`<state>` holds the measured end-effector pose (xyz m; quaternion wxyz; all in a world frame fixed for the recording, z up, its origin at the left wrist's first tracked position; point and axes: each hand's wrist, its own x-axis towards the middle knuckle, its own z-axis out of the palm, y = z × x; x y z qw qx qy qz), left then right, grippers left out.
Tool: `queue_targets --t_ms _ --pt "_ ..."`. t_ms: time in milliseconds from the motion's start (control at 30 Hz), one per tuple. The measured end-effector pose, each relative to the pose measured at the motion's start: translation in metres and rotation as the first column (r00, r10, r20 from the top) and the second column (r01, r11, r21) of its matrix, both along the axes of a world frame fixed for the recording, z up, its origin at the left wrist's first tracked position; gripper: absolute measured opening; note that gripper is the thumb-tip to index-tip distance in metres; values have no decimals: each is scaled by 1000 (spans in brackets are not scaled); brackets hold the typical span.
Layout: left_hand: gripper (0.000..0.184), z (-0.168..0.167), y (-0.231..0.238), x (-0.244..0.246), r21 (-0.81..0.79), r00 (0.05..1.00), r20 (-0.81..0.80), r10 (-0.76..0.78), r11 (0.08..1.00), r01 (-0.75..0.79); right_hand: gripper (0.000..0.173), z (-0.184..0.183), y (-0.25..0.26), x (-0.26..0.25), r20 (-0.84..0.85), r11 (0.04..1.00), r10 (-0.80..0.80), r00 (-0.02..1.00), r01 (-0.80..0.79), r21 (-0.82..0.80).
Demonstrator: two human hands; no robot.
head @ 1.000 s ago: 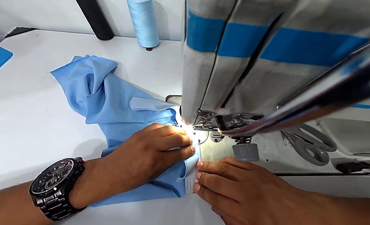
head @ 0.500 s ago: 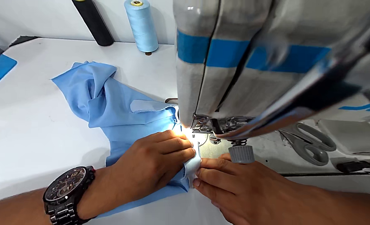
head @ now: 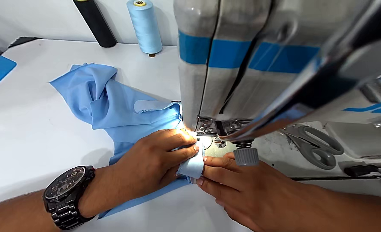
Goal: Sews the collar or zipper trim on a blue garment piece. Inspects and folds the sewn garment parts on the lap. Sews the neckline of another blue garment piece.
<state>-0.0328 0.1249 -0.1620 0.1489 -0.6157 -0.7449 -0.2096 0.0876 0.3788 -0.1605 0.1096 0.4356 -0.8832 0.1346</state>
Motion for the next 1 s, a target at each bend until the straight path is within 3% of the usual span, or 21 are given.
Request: queue_targets --t_ms 267,400,567,1000 --pt "27 -3 0 13 4 1000 14 0 1000 0 38 -1 -1 1 14 999 -34 999 34 -2" --pt "39 -8 -5 19 -29 995 75 62 998 -60 39 -2 1 2 30 997 -72 997 73 -13" --pt "55 -4 -17 -5 -90 991 103 -85 991 95 38 -4 3 4 55 994 -107 993 109 -27" --pt "32 -2 -20 -12 -31 905 232 -356 928 372 38 -3 2 8 70 988 -151 986 153 -25"
